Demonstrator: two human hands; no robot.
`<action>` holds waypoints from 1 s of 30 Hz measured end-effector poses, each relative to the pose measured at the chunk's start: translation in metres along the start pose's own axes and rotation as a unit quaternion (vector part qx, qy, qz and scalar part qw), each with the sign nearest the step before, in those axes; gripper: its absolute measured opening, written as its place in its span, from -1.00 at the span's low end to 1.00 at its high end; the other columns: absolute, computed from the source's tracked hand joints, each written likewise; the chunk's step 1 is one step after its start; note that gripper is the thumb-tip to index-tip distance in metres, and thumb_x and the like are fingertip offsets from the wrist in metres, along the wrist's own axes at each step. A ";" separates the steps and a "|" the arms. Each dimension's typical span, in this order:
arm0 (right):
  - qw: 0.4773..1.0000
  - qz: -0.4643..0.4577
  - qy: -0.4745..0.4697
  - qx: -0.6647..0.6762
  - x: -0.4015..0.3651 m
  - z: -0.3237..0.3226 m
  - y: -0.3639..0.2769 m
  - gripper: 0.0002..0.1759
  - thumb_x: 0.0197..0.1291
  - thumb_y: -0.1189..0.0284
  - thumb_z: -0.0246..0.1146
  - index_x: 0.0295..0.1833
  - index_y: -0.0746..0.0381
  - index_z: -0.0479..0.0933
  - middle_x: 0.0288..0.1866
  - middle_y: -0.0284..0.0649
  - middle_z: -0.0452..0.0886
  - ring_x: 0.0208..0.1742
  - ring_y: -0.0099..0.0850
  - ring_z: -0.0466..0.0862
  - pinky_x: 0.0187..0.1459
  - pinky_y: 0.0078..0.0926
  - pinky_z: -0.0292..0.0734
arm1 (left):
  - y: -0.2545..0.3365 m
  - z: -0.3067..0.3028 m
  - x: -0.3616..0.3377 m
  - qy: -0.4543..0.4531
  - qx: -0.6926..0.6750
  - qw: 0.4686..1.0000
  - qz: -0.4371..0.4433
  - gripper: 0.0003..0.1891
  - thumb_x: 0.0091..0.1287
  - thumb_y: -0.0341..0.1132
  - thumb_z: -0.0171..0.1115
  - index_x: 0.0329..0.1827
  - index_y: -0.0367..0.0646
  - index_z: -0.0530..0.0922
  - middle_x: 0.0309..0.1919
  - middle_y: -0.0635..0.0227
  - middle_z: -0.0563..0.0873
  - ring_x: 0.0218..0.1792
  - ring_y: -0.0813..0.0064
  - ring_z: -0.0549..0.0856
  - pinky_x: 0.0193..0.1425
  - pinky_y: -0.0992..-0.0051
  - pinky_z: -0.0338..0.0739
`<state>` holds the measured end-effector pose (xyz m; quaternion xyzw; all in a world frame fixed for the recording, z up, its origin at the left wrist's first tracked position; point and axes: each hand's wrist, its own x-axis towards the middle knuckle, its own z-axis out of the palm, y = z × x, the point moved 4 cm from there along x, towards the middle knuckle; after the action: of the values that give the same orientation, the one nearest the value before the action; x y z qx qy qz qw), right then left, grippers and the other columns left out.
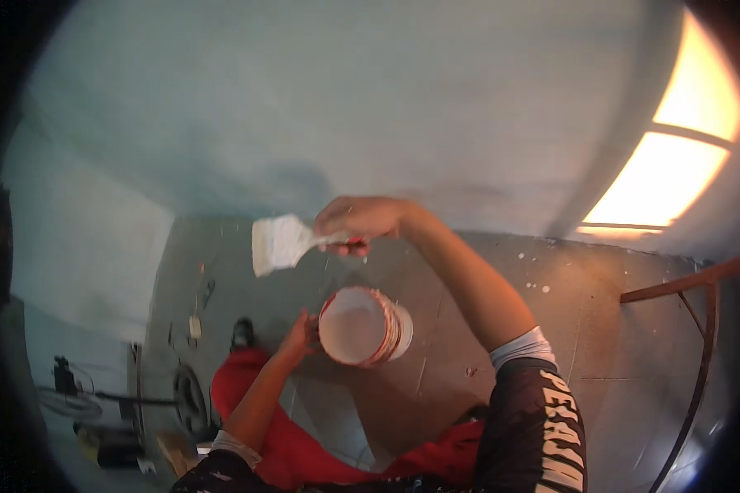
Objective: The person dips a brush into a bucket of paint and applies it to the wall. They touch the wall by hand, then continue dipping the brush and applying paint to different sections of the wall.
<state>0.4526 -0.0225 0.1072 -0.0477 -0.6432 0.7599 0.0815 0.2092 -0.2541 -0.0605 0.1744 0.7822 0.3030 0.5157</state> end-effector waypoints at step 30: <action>0.966 0.199 0.127 -0.103 -0.021 -0.019 0.060 -0.71 0.35 0.27 0.07 -0.34 0.24 0.50 -0.67 -0.41 0.39 -0.69 -0.61 0.35 -0.65 -0.59 0.19 | -0.039 0.008 0.002 -0.082 -0.171 0.977 -0.097 -0.18 0.45 0.40 -0.33 0.25 -0.26 0.38 0.11 0.00 0.55 0.05 0.07 0.64 0.09 -0.12 0.61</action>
<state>0.4724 -0.0179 0.0443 -0.2788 -0.6801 0.6780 0.0042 0.2168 -0.2802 -0.0896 0.0315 0.6872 0.3657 0.6269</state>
